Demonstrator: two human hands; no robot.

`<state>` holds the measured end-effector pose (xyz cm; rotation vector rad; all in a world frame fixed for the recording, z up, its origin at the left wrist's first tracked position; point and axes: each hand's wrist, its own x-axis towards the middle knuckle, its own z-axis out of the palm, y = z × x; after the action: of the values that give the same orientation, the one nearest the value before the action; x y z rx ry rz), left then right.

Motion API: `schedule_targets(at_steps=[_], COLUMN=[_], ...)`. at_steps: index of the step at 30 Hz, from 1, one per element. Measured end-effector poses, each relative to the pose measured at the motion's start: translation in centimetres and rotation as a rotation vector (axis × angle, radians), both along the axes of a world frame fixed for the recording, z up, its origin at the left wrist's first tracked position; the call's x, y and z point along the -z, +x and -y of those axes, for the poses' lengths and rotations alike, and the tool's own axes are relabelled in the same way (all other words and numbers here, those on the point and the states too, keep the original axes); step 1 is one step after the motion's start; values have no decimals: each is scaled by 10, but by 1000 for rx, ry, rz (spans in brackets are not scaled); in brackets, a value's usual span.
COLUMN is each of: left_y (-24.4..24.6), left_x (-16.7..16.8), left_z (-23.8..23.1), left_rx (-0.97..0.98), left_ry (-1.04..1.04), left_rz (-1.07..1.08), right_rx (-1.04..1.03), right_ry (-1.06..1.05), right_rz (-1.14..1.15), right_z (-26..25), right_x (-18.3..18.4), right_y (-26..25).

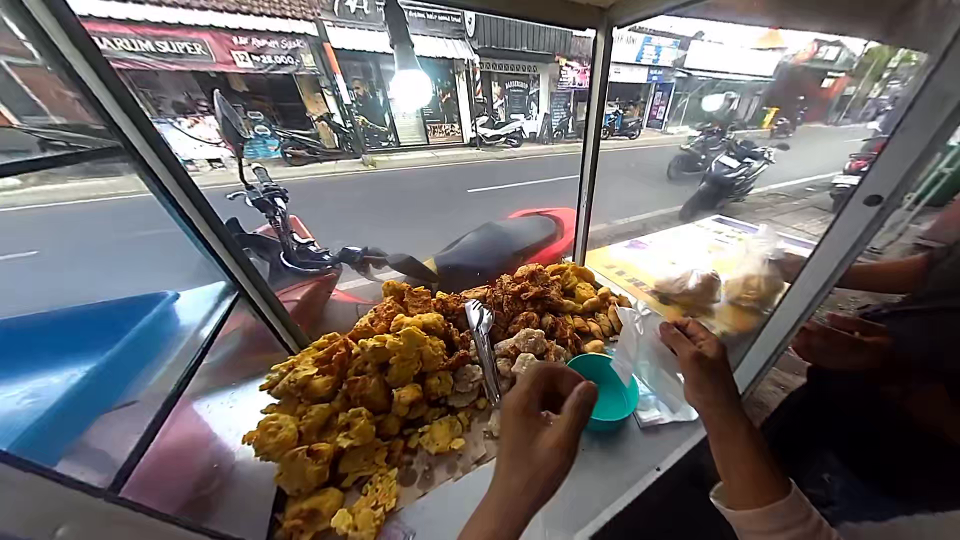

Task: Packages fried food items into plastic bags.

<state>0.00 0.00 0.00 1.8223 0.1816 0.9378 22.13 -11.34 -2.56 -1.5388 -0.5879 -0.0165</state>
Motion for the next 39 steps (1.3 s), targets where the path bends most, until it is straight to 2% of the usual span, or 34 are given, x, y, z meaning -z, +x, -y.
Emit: schedule_targets(at_steps=[2, 4, 6, 9, 14, 16, 19, 22, 24, 27, 29, 30, 32, 33, 35, 37, 39], left_y=[22, 39, 43, 38, 24, 18, 10, 4, -3, -15, -22, -25, -31, -31, -28, -22, -20], left_x=[19, 29, 37, 47, 54, 53, 49, 42, 38, 35, 34, 32, 28, 24, 13, 3, -3], left_z=[-6, -13, -14, -8, -9, -12, -15, -19, -29, -42, -51, -55, -60, -59, -53, -41, -38], left_rx=[63, 114, 148, 172, 94, 122, 271, 332, 341, 314, 272, 251, 225, 221, 247, 311, 351], left_ry=[-63, -165, -235, -360, -463, -380, -120, 40, 55, 66, 54, 47, 84, 143, 318, 492, 608], left_rz=[-317, -402, -315, -60, -77, -101, -167, -163, -138, -135, -118, -109, -131, -176, -283, -308, -268], right_rx=[-29, -49, -48, -46, -37, -127, -388, -577, -617, -619, -473, -344, -123, -111, -241, -455, -676], right_ry=[9, -19, -57, -98, -255, -261, -226, -68, 51, 189, 226, 218, 177, 140, -46, -331, -542], right_rz=[-23, 14, 90, 145, 268, 318, 421, 463, 329, -81, -243, -241, -17, 182, 571, 857, 932], right_z=[-2, -1, 1, 5, 18, 22, 21, 18, 17, 17, 21, 24, 33, 38, 40, 28, 13], right_x=[4, 11, 23, 39, 49, 42, 22, 13, 11, 11, 7, 4, -3, -8, -26, -41, -44], right_y=[-31, -58, -78, -93, -95, -88, -75, -67, -67, -69, -61, -54, -43, -43, -57, -81, -89])
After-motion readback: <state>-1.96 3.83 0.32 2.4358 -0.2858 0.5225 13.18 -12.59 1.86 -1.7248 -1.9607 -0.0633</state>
